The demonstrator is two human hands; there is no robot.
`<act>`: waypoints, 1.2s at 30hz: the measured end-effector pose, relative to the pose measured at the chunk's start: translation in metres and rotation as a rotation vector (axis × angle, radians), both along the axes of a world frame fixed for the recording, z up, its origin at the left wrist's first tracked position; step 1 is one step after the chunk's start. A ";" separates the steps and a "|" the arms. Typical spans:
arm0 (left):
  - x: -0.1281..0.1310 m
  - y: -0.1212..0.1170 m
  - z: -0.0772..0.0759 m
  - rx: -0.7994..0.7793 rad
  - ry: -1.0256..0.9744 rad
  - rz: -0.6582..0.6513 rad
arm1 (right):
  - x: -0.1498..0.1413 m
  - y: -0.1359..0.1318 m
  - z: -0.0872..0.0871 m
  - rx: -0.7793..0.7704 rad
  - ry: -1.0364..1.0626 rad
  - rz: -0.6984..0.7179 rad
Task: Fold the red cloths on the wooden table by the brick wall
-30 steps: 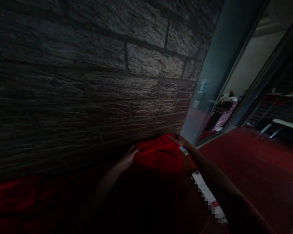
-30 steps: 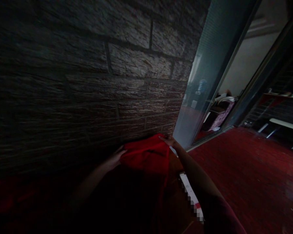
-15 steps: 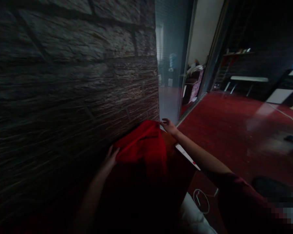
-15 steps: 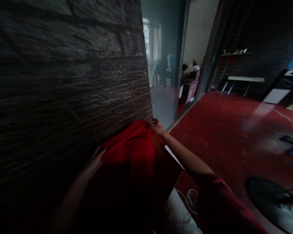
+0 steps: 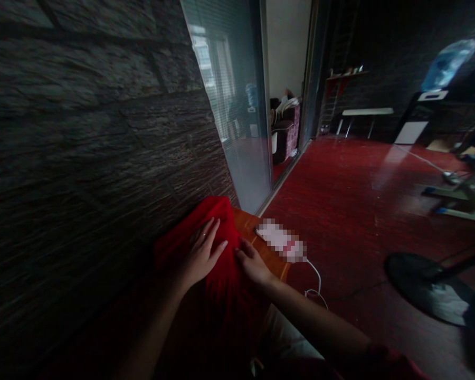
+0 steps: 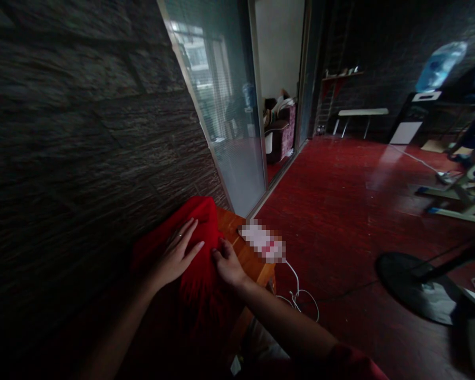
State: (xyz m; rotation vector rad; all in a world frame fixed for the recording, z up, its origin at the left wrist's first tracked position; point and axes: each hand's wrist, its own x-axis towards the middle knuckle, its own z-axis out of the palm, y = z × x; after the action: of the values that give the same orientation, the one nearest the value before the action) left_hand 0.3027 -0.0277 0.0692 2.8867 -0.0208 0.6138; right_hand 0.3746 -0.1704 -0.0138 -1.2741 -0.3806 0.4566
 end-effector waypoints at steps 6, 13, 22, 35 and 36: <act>0.010 0.021 -0.011 0.044 0.126 -0.068 | -0.007 -0.015 0.001 -0.101 -0.231 -0.005; 0.037 0.008 0.010 0.073 0.224 -0.165 | -0.023 -0.023 -0.003 -0.131 -0.273 -0.135; 0.039 0.014 0.019 -0.024 0.245 -0.215 | 0.022 -0.008 0.006 -0.058 0.100 0.136; -0.003 0.013 0.025 0.009 0.119 -0.168 | 0.029 -0.025 0.009 -0.016 0.057 0.064; -0.012 0.015 0.026 -0.010 0.086 -0.149 | 0.027 -0.031 0.009 -0.017 0.012 0.057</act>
State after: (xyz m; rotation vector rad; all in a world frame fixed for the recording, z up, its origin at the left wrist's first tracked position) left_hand 0.2912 -0.0125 0.0957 2.8654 -0.2185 0.4612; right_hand 0.4013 -0.2014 -0.0044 -1.2791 -0.4036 0.5164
